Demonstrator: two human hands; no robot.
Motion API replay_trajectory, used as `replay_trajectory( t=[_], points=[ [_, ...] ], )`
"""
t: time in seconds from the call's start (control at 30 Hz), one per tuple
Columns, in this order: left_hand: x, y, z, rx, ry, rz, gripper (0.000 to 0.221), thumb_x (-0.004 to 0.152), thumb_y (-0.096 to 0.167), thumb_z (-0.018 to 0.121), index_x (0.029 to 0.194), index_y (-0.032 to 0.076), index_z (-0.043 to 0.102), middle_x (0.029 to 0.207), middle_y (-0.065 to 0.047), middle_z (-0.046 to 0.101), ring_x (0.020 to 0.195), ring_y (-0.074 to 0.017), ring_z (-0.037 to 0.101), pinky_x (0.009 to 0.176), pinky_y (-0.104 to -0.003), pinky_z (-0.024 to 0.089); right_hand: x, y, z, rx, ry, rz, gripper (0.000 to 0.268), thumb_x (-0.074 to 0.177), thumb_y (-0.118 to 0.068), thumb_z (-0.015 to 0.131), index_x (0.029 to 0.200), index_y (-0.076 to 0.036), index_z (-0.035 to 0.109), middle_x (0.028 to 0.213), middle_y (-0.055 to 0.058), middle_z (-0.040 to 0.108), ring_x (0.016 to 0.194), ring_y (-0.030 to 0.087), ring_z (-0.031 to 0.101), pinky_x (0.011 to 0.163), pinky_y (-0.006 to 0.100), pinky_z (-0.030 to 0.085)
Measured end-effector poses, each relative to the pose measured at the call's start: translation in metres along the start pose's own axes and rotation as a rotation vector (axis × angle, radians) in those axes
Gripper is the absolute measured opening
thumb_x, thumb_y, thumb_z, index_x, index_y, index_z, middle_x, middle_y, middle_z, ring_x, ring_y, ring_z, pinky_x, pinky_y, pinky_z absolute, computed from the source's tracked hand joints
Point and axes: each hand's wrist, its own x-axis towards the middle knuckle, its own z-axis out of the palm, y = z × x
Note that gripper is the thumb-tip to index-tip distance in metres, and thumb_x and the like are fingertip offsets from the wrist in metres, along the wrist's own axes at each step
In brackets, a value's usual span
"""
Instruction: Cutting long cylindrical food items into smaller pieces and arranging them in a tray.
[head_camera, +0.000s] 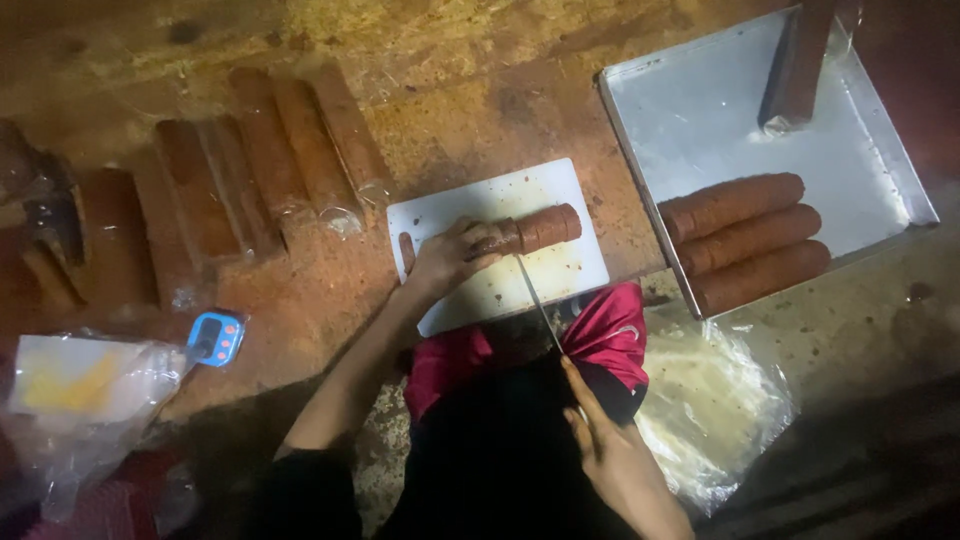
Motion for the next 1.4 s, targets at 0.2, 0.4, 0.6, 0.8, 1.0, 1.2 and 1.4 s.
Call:
replay_trajectory(
  t=[0.2,0.4,0.6,0.8,1.0,1.2,1.4],
  points=[
    [0.002,-0.024,0.023,-0.201,0.114,0.230,0.032,0.098,0.020,0.070,0.124,0.005,0.059,0.125,-0.011,0.055,0.114,-0.0180,0.063,0.103,-0.027,0.048,0.025,-0.020,-0.002,-0.064,0.031,-0.054,0.070,0.104,-0.043,0.046,0.162,-0.059,0.012,0.060,0.026,0.058,0.068,0.047,0.067,0.066,0.045,0.046],
    [0.005,-0.014,0.017,-0.041,0.247,0.246,0.034,0.092,0.029,0.075,0.122,0.017,0.066,0.126,-0.006,0.066,0.114,-0.0234,0.066,0.099,-0.032,0.050,0.087,-0.037,0.011,0.003,0.025,-0.135,0.069,0.104,-0.036,0.045,0.163,-0.052,0.013,0.110,0.035,0.066,0.088,0.054,0.065,0.070,0.048,0.045],
    [0.007,0.001,0.009,0.032,0.403,0.287,0.023,0.086,0.036,0.084,0.107,0.032,0.073,0.104,0.003,0.074,0.094,-0.0248,0.075,0.076,-0.037,0.061,0.180,-0.077,0.014,0.069,0.176,-0.452,0.063,0.108,-0.028,0.046,0.164,-0.036,0.020,0.129,0.038,0.062,0.120,0.057,0.059,0.111,0.064,0.042],
    [0.001,-0.012,0.019,-0.076,0.373,0.207,0.027,0.091,0.035,0.081,0.116,0.027,0.073,0.107,-0.006,0.074,0.093,-0.0336,0.074,0.078,-0.044,0.061,0.125,-0.029,0.047,0.081,0.153,-0.391,0.067,0.107,-0.025,0.044,0.165,-0.038,0.014,0.136,0.032,0.061,0.123,0.056,0.058,0.111,0.065,0.041],
    [-0.005,-0.003,0.000,-0.190,0.095,0.281,0.036,0.094,0.022,0.048,0.122,0.010,0.068,0.132,-0.010,0.067,0.123,-0.0247,0.064,0.109,-0.031,0.043,0.058,0.047,0.062,0.066,0.049,-0.210,0.068,0.101,-0.036,0.047,0.159,-0.047,0.013,0.164,-0.015,0.034,0.104,0.047,0.069,0.079,0.025,0.049],
    [-0.025,0.007,-0.015,-0.012,0.092,-0.160,0.039,0.090,0.050,0.068,0.125,0.033,0.064,0.136,0.011,0.066,0.129,-0.0112,0.061,0.113,-0.051,-0.001,0.018,0.007,0.022,0.076,0.065,-0.203,0.064,0.100,-0.040,0.043,0.159,-0.046,0.021,0.164,-0.017,0.038,0.091,0.054,0.065,0.072,0.025,0.036],
    [-0.019,-0.002,-0.006,-0.106,0.099,0.131,0.033,0.094,0.026,0.070,0.123,0.011,0.067,0.121,-0.007,0.059,0.115,-0.0210,0.063,0.102,-0.030,0.042,0.039,-0.025,0.020,-0.025,0.070,-0.192,0.065,0.101,-0.039,0.045,0.157,-0.054,0.016,0.161,-0.012,0.038,0.095,0.056,0.062,0.070,0.049,0.046]
  ],
)
